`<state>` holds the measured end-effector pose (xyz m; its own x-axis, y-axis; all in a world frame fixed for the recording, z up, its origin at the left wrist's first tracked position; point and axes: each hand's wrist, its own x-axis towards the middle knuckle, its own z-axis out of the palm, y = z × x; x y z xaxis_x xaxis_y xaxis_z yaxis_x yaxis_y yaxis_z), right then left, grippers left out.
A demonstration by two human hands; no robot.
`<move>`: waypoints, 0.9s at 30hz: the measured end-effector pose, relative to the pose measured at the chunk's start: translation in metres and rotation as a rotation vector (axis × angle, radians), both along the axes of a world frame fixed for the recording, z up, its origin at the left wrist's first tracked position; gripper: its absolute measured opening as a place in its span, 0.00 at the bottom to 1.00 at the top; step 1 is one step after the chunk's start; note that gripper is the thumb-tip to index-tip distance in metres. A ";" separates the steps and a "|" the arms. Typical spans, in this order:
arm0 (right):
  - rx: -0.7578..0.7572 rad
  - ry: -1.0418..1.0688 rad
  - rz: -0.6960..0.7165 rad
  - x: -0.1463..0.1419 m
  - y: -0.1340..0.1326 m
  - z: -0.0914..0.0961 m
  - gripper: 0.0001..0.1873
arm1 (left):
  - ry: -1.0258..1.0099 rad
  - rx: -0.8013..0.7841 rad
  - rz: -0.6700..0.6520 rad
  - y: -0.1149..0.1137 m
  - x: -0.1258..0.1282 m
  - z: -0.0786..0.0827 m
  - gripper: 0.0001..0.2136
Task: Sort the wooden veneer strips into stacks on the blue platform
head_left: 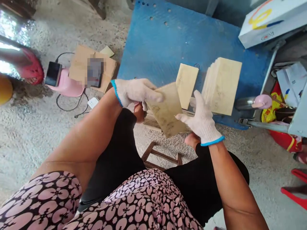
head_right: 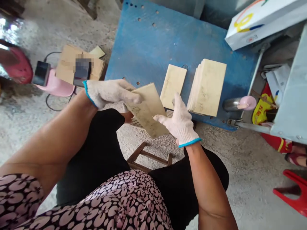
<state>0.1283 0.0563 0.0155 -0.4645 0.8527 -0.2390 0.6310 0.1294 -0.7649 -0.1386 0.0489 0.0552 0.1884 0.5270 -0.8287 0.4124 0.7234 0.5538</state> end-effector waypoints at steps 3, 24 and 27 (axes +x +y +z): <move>0.081 -0.084 0.044 -0.015 -0.017 -0.004 0.66 | -0.102 0.064 0.112 0.003 -0.015 -0.001 0.22; 0.090 -0.174 -0.318 -0.058 0.034 -0.018 0.60 | 0.158 0.425 0.276 0.031 0.009 0.000 0.25; 0.015 -0.152 -0.456 -0.044 0.053 -0.030 0.56 | 0.382 0.457 -0.065 0.028 0.032 -0.016 0.19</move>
<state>0.0848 0.1092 -0.0148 -0.0036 0.9652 -0.2616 0.7305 -0.1762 -0.6598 -0.1062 0.0765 0.0396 -0.0343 0.8434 -0.5362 0.6790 0.4133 0.6067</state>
